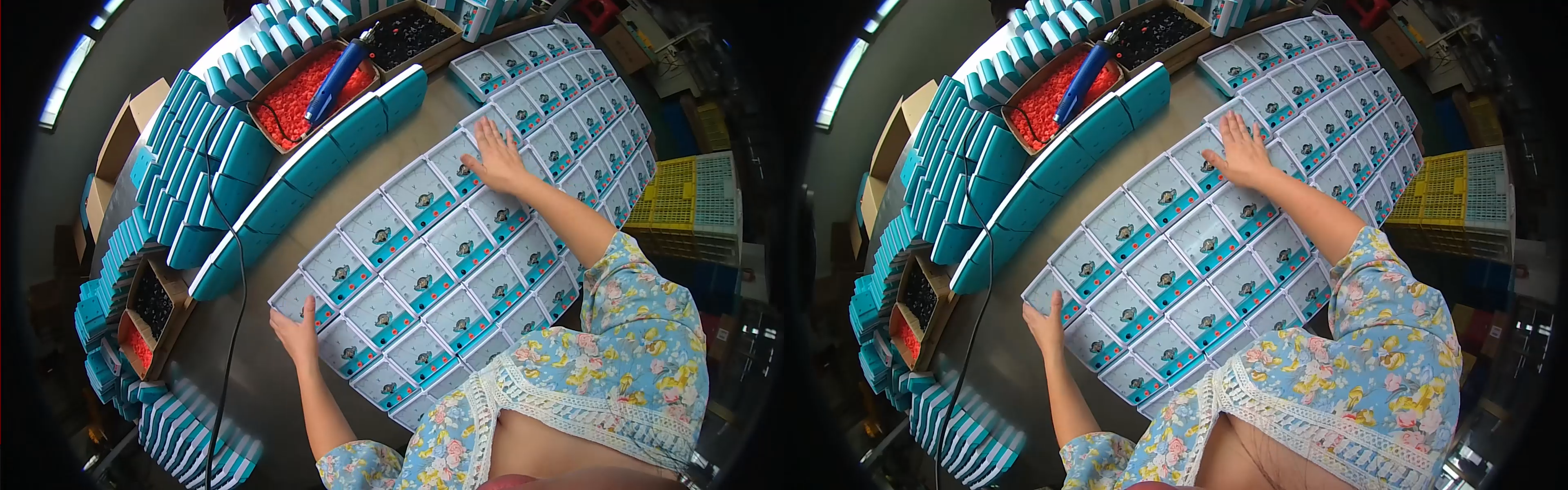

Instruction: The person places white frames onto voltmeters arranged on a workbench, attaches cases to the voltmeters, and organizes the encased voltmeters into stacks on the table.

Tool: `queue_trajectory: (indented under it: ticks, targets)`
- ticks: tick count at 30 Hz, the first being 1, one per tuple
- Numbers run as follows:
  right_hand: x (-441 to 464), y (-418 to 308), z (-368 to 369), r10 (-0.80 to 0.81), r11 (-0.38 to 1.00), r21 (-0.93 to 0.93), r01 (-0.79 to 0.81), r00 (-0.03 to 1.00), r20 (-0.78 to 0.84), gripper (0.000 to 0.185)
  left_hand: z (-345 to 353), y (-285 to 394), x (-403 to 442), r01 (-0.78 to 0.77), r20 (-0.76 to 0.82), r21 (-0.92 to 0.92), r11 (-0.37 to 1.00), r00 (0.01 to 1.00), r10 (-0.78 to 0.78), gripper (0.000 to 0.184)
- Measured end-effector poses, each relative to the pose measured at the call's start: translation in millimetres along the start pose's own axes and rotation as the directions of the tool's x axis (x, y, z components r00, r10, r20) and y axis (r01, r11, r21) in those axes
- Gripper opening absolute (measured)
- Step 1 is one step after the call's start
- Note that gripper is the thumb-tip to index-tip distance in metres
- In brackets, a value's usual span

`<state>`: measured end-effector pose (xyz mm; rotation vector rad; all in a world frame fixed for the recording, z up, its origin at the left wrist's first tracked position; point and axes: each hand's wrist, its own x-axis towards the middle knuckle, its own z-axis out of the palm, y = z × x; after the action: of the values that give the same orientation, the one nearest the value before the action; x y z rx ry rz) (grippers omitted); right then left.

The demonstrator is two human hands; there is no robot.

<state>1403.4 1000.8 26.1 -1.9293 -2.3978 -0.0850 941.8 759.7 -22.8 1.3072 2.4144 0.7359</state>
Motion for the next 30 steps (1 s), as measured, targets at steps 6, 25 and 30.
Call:
queue_trajectory:
  ticks: [6, 25, 30]
  targets:
    - [5, -77, -7, 0.176, 0.979, 0.071, -0.192, 0.967, 0.185, 0.114, 2, 22, 27, 0.307, -0.047, 0.149, 0.940, 0.952, -0.303, 0.123]
    - [14, -57, -21, 0.353, 0.918, 0.084, -0.388, 0.896, 0.270, 0.131, -26, -18, 33, 0.380, 0.031, 0.199, 0.903, 0.919, -0.393, 0.130]
    - [17, -39, -16, 0.219, 0.953, 0.138, -0.270, 0.929, 0.299, 0.127, -33, -12, 32, 0.346, 0.025, 0.180, 0.921, 0.934, -0.356, 0.127]
